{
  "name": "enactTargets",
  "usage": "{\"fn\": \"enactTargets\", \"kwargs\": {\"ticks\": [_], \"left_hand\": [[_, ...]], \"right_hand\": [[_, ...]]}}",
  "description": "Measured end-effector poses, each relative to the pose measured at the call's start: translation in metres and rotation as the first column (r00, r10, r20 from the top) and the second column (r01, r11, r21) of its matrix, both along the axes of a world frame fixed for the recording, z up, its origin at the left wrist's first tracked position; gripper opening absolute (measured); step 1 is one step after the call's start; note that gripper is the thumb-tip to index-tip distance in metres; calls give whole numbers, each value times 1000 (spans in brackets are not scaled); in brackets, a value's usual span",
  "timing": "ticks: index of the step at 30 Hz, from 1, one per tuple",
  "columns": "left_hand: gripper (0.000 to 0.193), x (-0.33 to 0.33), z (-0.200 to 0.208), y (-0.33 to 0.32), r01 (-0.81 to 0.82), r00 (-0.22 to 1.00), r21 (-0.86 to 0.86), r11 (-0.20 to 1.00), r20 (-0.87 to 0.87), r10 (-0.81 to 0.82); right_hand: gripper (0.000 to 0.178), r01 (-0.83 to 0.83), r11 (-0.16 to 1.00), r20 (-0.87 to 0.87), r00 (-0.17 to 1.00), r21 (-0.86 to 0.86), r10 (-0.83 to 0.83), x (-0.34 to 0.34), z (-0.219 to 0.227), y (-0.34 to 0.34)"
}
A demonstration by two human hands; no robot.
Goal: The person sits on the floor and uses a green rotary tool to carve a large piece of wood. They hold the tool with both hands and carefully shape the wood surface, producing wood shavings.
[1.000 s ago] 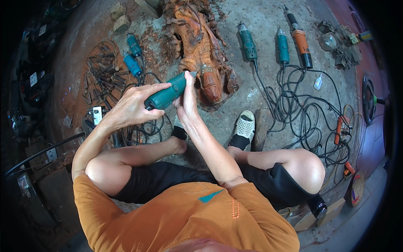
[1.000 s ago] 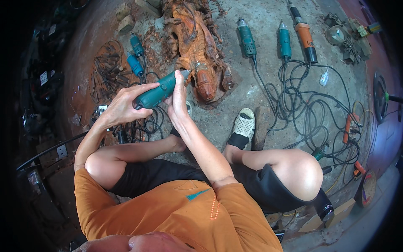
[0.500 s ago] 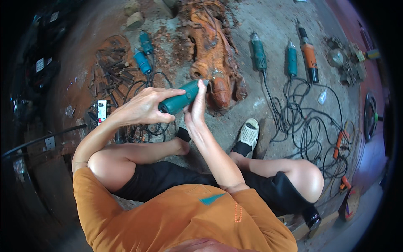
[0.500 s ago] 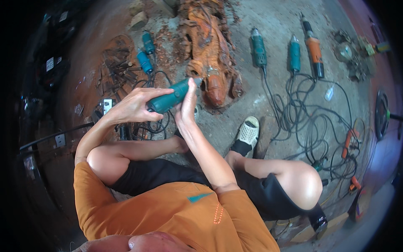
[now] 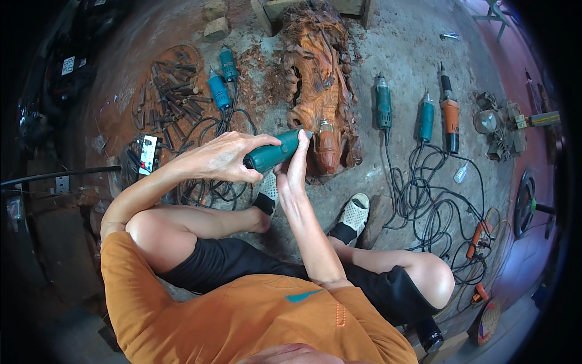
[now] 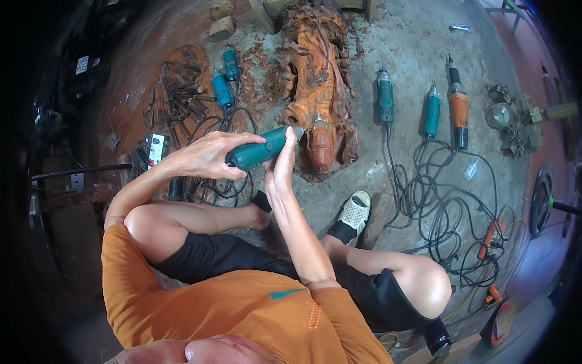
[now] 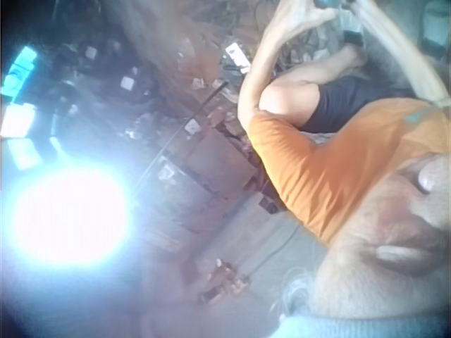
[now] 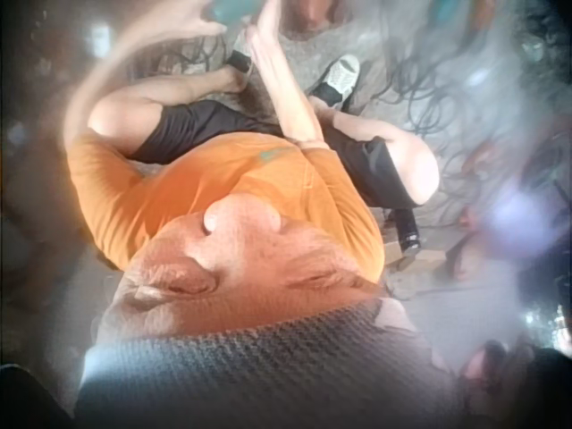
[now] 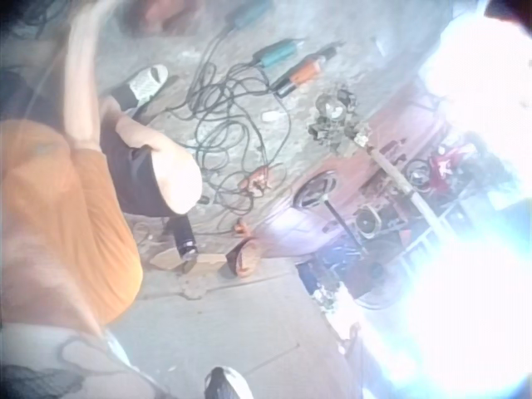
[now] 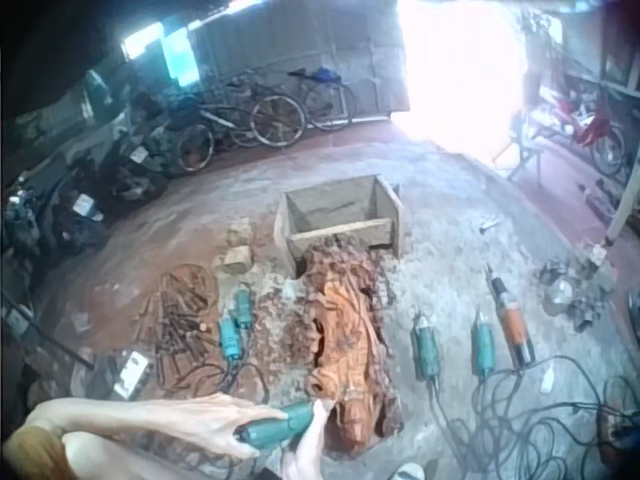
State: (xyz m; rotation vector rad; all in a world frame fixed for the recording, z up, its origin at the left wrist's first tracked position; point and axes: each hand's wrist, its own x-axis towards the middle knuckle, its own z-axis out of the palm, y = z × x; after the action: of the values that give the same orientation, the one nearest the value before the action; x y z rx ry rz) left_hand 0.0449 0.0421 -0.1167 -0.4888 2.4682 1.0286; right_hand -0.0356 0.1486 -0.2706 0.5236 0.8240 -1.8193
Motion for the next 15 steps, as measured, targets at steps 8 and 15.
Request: {"fn": "enactTargets", "kwargs": {"ticks": [8, 15], "left_hand": [[88, 11, -19, -1, 42, 998, 26, 999, 38, -43], [93, 10, -28, 9, 84, 995, -29, 996, -54, -85]], "right_hand": [[54, -59, 998, -36, 997, 38, 61, 6, -5, 2], [51, -64, 998, -78, 995, -21, 63, 13, 0, 6]]}}
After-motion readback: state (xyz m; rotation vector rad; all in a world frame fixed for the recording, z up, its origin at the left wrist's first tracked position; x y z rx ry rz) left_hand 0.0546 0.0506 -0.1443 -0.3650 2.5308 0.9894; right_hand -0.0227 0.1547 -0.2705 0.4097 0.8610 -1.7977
